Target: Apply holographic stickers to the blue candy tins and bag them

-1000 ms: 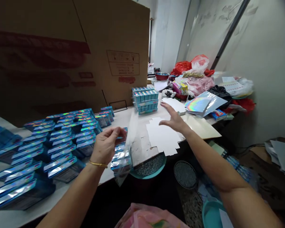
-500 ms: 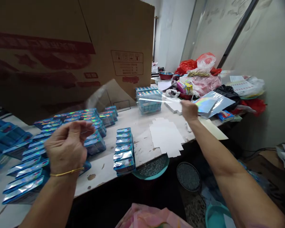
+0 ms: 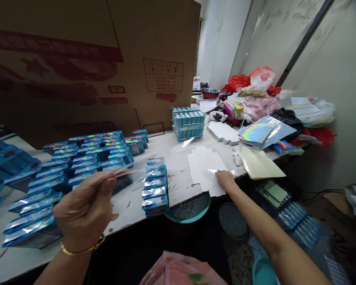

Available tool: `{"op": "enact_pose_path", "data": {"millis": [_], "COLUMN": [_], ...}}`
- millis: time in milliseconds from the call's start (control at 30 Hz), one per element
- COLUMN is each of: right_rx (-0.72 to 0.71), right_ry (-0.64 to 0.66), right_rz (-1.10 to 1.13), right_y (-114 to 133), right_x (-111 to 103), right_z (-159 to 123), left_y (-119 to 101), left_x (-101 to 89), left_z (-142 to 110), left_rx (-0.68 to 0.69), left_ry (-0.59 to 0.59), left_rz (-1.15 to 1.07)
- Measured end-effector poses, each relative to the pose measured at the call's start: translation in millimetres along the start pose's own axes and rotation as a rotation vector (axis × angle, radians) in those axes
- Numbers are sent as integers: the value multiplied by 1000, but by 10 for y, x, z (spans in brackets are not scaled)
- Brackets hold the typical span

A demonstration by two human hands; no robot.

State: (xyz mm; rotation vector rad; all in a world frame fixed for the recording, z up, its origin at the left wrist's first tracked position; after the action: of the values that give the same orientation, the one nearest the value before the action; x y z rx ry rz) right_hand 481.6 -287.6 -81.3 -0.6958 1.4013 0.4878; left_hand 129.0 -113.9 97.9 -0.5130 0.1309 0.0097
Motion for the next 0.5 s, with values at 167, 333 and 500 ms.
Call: {"op": "enact_pose_path", "data": {"millis": [167,333,500], "right_rx": [85,-526,-694], "right_ry": [57,-164,-144], "right_rz": [215,978,838], "right_y": [-156,592,1258], "right_x": [-443,-1603,-1974], "right_z": [21,-577,-986], "left_y": [-71,-129,-151], "left_x": [140,273,362], "left_z": [-136,-208,-202], "left_rx": [175,210,99], "left_ry": [298,470,586], "left_rz": [-36,-57,-163]}}
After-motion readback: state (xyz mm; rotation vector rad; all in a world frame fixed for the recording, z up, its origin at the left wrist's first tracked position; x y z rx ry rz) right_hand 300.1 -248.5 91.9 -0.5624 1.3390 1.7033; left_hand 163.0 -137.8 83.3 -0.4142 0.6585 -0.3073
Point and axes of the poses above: each hand's wrist, its own z-axis towards the middle knuckle, its own x-axis out of the palm, y = z × x, the point moved 5 cm from there along z, towards the middle knuckle, and after that the axes turned 8 degrees about x, right-handed, at the moved point
